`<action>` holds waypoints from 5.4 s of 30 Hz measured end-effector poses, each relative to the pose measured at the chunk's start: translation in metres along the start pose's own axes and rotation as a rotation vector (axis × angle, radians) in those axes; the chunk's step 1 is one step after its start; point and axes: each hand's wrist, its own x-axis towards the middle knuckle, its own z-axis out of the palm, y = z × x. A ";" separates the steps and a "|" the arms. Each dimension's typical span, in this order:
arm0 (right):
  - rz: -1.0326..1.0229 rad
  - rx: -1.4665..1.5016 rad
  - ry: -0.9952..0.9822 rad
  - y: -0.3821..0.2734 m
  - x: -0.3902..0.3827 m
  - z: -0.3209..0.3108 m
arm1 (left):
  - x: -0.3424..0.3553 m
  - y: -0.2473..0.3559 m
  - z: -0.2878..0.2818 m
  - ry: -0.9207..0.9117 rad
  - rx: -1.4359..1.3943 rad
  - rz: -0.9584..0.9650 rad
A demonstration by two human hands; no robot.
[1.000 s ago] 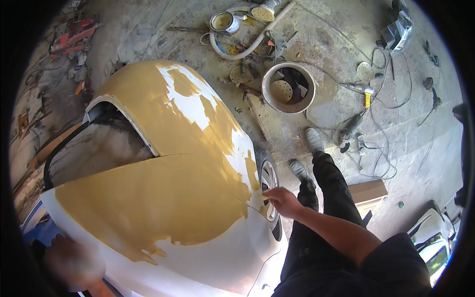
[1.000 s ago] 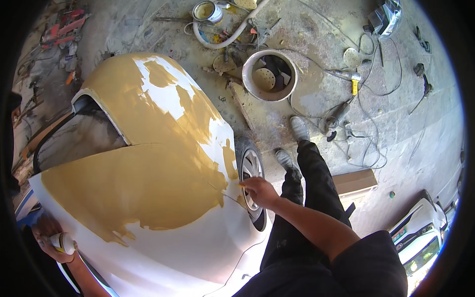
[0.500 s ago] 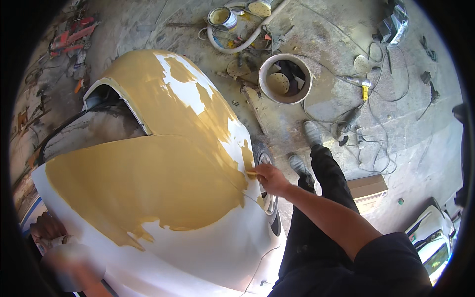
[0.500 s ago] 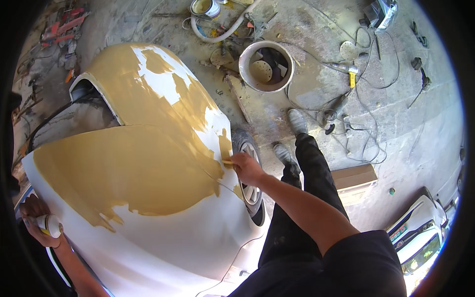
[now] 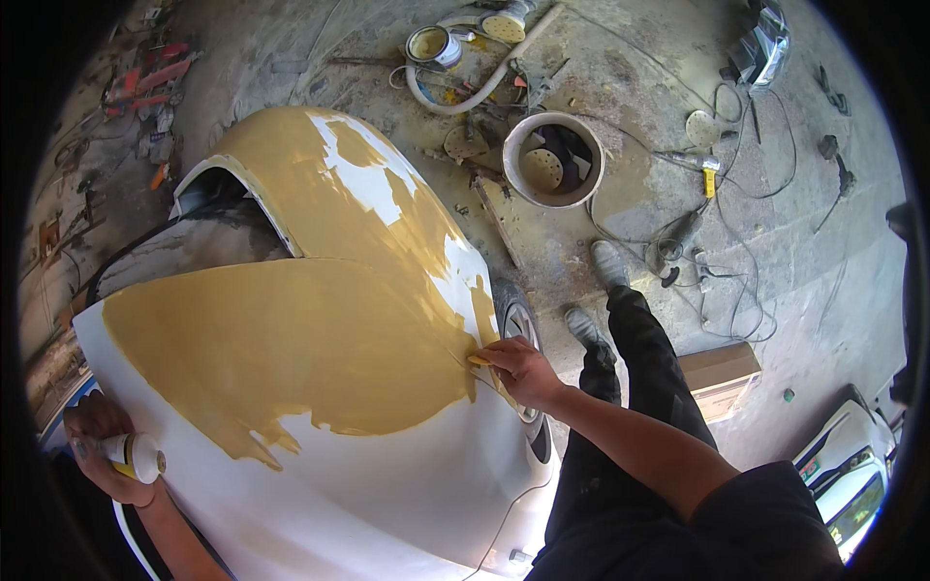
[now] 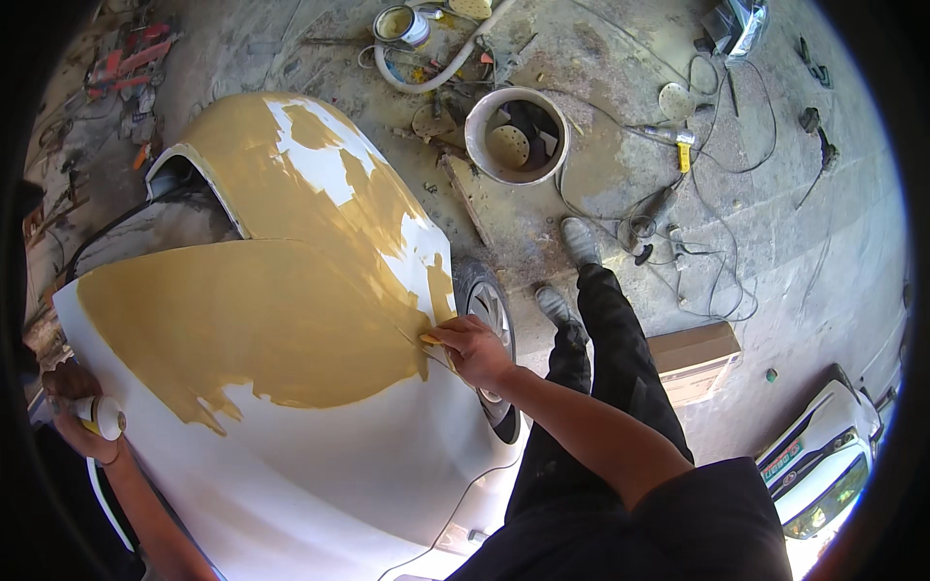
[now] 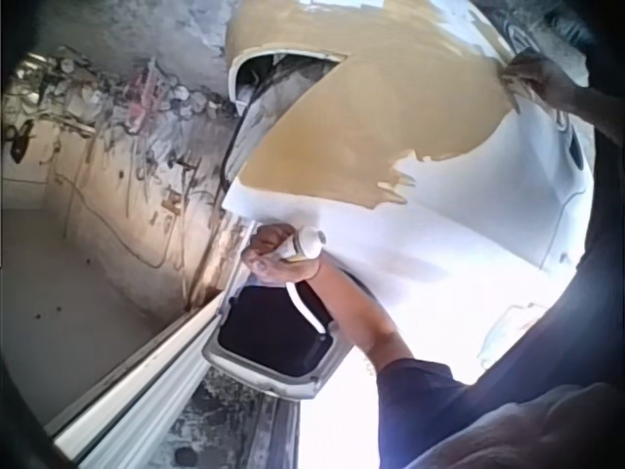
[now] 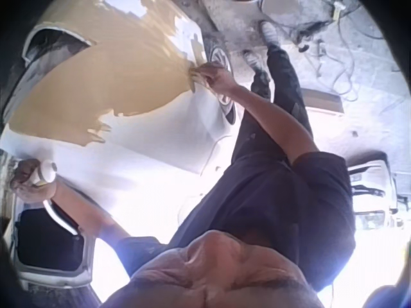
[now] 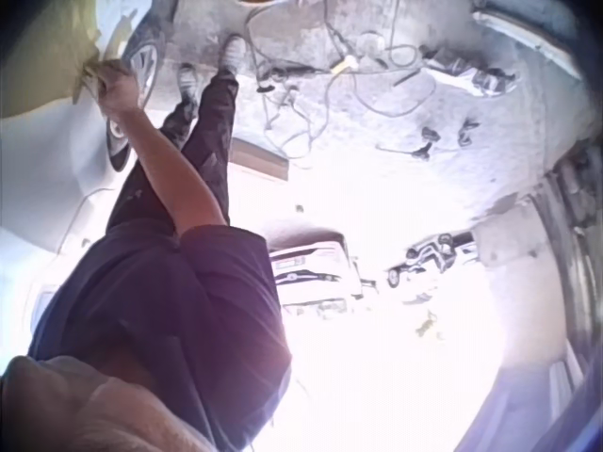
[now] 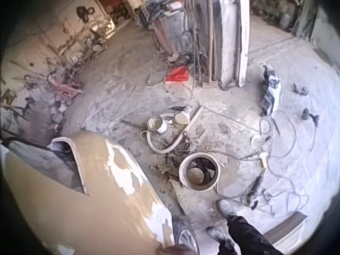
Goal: The person applies a beige body filler to the rear quarter panel of a white car using a yellow spreader. They repeatedly squeeze more filler from a tube onto the spreader and smooth it over the panel surface.
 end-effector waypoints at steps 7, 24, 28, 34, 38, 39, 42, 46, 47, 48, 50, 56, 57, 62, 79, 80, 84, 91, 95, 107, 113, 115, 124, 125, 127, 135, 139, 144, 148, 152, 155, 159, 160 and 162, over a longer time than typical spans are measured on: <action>-0.069 -0.181 -0.285 0.025 -0.064 -0.013 | -0.001 0.020 0.026 0.113 0.111 -0.030; -0.215 -0.243 -0.150 0.007 -0.020 -0.029 | 0.000 0.017 0.021 0.115 0.108 0.038; -0.223 -0.227 -0.007 -0.005 0.004 -0.017 | 0.000 0.013 0.017 0.053 0.059 0.024; -0.188 -0.223 -0.216 0.003 -0.029 -0.012 | 0.001 0.010 0.007 -0.065 -0.121 -0.031; -0.078 -0.163 -0.185 0.026 -0.027 -0.026 | -0.001 0.014 0.019 0.109 0.123 0.049; -0.044 -0.144 -0.123 0.024 -0.020 -0.020 | -0.001 0.010 0.017 0.105 0.154 0.072; 0.061 -0.106 0.011 0.012 0.004 -0.005 | 0.001 0.011 0.016 0.076 0.161 0.066; 0.058 -0.070 -0.007 -0.011 -0.017 0.011 | -0.001 0.014 0.023 0.067 0.135 0.046; 0.079 -0.003 -0.108 -0.009 -0.023 0.005 | -0.001 0.015 0.023 0.062 0.129 0.044; 0.099 0.063 -0.208 -0.006 -0.029 -0.004 | 0.000 0.015 0.021 0.049 0.121 0.038; 0.140 0.154 -0.266 0.001 -0.032 -0.013 | -0.001 0.015 0.021 0.060 0.121 0.039; 0.443 0.028 -0.047 0.012 0.008 0.004 | 0.002 0.015 0.024 0.027 0.070 0.024; 0.486 0.041 -0.072 0.009 0.016 0.008 | 0.002 0.013 0.021 0.009 0.055 0.021; 0.680 0.236 -0.076 -0.041 0.063 0.016 | 0.001 0.011 0.012 0.011 0.100 0.036; 0.008 0.286 -0.071 -0.054 0.128 -0.030 | 0.001 0.026 0.028 -0.025 0.305 0.087; -0.011 0.294 -0.060 -0.054 0.130 -0.027 | 0.002 0.027 0.030 -0.013 0.321 0.097; -0.051 0.313 -0.057 -0.053 0.134 -0.016 | 0.003 0.023 0.032 0.065 0.338 0.091; -0.085 0.240 -0.100 -0.048 0.117 -0.015 | 0.001 0.022 0.031 0.006 0.372 0.071; -0.076 0.229 -0.161 -0.039 0.095 -0.010 | 0.002 0.025 -0.013 -0.139 0.407 0.033; 0.079 0.135 -0.322 -0.007 0.029 -0.017 | 0.002 0.017 0.023 0.059 0.489 0.165; -0.104 0.198 -0.068 -0.045 0.125 -0.029 | -0.001 0.017 0.010 0.096 0.186 -0.056; -0.169 0.211 -0.030 -0.058 0.156 -0.028 | 0.002 0.020 0.019 0.096 0.136 -0.082; -0.204 0.175 -0.081 -0.090 0.203 -0.036 | 0.006 0.032 0.032 -0.160 0.247 0.060; -0.199 0.181 -0.080 -0.090 0.202 -0.036 | 0.007 0.032 0.033 -0.181 0.231 0.051; -0.197 0.192 -0.080 -0.090 0.200 -0.034 | 0.006 0.033 0.032 -0.192 0.193 0.023; -0.207 0.221 -0.079 -0.091 0.197 -0.032 | 0.003 0.026 0.024 -0.082 0.178 -0.028; -0.185 0.168 -0.122 -0.088 0.194 -0.033 | 0.005 0.030 0.032 -0.136 0.202 0.011; -0.156 0.186 -0.127 -0.073 0.169 -0.024 | 0.004 0.028 0.036 -0.030 0.351 0.108; -0.097 0.168 -0.176 -0.062 0.150 -0.019 | 0.006 0.028 0.033 -0.055 0.340 0.134; -0.063 0.160 -0.203 -0.051 0.130 -0.014 | 0.004 0.029 0.041 -0.020 0.346 0.111; -0.055 0.139 -0.214 -0.044 0.115 -0.013 | 0.006 0.029 0.041 -0.016 0.340 0.115; -0.040 0.109 -0.240 -0.032 0.087 -0.010 | 0.005 0.028 0.041 -0.011 0.299 0.097; -0.016 0.100 -0.256 -0.029 0.079 -0.010 | 0.004 0.028 0.042 -0.007 0.283 0.085; 0.031 0.083 -0.288 -0.026 0.066 -0.008 | 0.005 0.027 0.045 0.022 0.310 0.120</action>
